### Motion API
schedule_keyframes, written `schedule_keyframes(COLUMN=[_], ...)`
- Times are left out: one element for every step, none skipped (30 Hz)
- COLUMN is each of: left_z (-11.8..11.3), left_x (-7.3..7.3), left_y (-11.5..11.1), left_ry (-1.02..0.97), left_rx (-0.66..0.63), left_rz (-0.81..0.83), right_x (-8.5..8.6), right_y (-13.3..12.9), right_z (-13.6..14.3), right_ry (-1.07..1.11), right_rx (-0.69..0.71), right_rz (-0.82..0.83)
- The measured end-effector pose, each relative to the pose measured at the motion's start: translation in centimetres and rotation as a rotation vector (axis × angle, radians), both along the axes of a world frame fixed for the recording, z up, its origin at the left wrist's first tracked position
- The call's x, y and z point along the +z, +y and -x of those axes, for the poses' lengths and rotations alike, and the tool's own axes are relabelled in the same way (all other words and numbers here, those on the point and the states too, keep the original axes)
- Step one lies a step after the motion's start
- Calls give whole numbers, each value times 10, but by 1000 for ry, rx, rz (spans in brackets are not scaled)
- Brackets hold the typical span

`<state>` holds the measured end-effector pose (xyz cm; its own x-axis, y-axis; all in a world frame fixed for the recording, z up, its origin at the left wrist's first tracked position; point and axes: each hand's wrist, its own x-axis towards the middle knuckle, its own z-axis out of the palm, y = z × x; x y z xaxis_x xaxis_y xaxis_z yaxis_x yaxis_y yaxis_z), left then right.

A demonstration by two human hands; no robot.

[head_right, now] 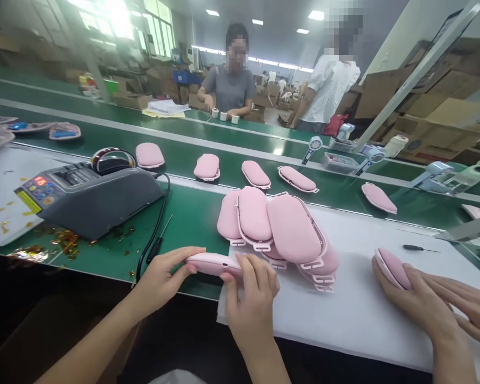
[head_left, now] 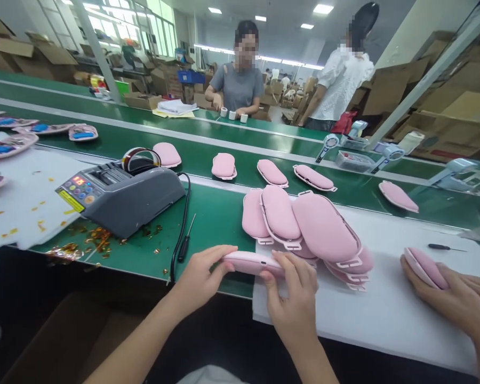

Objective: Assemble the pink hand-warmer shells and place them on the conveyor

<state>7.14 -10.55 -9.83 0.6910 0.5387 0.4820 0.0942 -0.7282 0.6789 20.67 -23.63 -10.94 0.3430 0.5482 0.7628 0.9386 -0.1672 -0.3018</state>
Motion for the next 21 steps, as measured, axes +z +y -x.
schedule_keyframes(left_z=[-1,-3,-6,-8,-10,-12,-13,-14,-14,-14,-13,-12,-11,-9,-8,-6,-5,-3,-1,1,4], left_x=[-3,-6,-9,-12,-14,-15,-15,-15,-14,-13,-11,-10,-9,-8,-7,-6,-4,-1,3,8,15], left_y=[-2,-5,-9,-13,-16,-18,-20,-20,-19,-17,-16,-14,-12,-11,-10,-10,-10,-11,-12,-13,-15], left_ry=[-29,-59,-90,-121,-146,-164,-172,-168,-158,-144,-131,-125,-127,-142,-161,-185,-212,-239,-262,-279,-292], left_rx=[31,67,108,151,188,215,231,231,222,207,191,178,165,156,148,141,130,118,102,84,66], left_rz=[2,-2,-12,-25,-38,-48,-50,-45,-36,-26,-18,-16,-20,-29,-34,-37,-38,-37,-35,-33,-33], right_x=[-1,-2,-3,-4,-6,-7,-8,-8,-8,-7,-6,-4,-1,2,6,10,16,22,29,36,44], right_y=[2,5,9,12,15,18,20,22,22,22,20,18,14,10,5,-1,-7,-12,-18,-22,-26], right_z=[2,5,8,11,13,14,15,15,14,12,10,7,5,2,0,-3,-4,-6,-6,-7,-8], right_ry=[-16,-30,-43,-54,-60,-61,-62,-70,-80,-85,-86,-86,-85,-76,-61,-48,-39,-32,-31,-42,-62], right_rx=[-32,-75,-118,-153,-181,-200,-212,-216,-211,-199,-183,-161,-136,-116,-101,-81,-52,-21,11,46,81], right_rz=[-7,-19,-32,-44,-52,-53,-49,-46,-41,-33,-20,-3,15,33,47,56,59,50,32,9,-15])
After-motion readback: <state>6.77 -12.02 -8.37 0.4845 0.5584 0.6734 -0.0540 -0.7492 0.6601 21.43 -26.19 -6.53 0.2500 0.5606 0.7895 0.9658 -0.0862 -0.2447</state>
